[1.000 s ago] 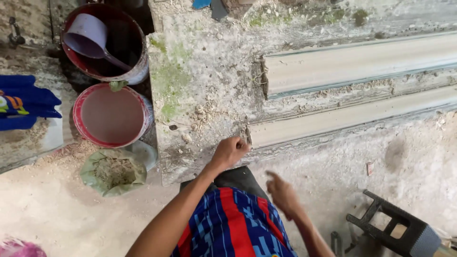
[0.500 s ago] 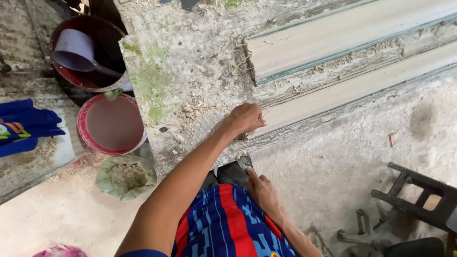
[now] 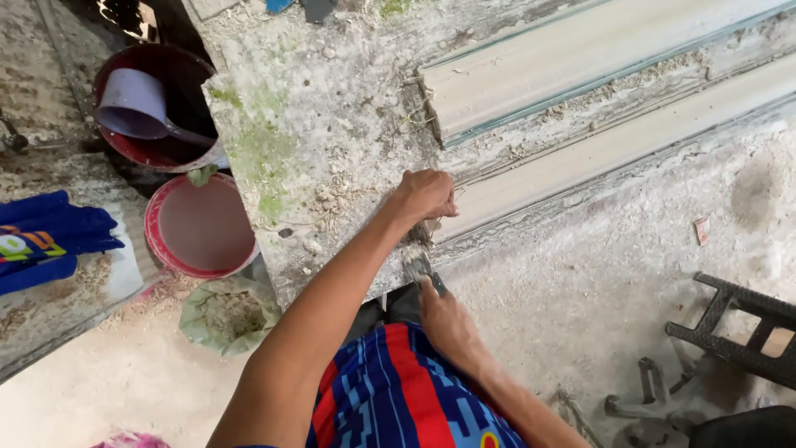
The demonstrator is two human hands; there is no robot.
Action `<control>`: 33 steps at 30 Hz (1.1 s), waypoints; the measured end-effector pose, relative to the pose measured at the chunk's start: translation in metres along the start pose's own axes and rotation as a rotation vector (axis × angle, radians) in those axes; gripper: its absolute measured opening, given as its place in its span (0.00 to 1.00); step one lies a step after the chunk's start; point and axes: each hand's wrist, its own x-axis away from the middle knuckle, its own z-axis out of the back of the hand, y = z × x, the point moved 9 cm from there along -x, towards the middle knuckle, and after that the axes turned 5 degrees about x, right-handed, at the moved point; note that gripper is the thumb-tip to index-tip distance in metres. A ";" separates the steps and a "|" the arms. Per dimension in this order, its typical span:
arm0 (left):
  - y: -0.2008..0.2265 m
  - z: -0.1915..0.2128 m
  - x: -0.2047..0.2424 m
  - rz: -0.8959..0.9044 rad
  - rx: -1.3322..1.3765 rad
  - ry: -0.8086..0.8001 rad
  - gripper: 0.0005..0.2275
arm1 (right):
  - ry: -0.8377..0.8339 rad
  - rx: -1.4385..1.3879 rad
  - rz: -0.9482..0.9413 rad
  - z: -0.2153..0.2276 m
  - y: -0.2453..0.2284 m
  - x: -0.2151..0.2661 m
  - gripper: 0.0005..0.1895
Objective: Scraping and cleaning the edges of architectural plaster profiles using a putty knife and brush on a workbench.
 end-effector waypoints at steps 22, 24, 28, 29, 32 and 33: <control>-0.005 0.007 0.008 0.110 -0.095 -0.136 0.12 | 0.016 0.081 0.109 0.016 -0.030 -0.041 0.14; 0.000 0.010 0.006 0.102 -0.094 -0.135 0.13 | -0.009 0.102 0.085 0.012 -0.026 -0.020 0.17; -0.012 -0.002 0.003 0.122 -0.087 -0.148 0.13 | -0.034 0.093 0.050 0.017 -0.039 -0.048 0.18; -0.011 -0.006 0.007 0.125 -0.085 -0.151 0.13 | -0.038 0.092 0.050 0.006 -0.034 -0.063 0.18; -0.007 0.007 0.012 0.101 -0.091 -0.097 0.12 | 0.038 0.087 0.141 -0.004 -0.029 -0.078 0.12; -0.008 0.016 0.013 0.095 -0.112 -0.085 0.12 | 0.041 0.076 0.153 -0.004 -0.028 -0.059 0.14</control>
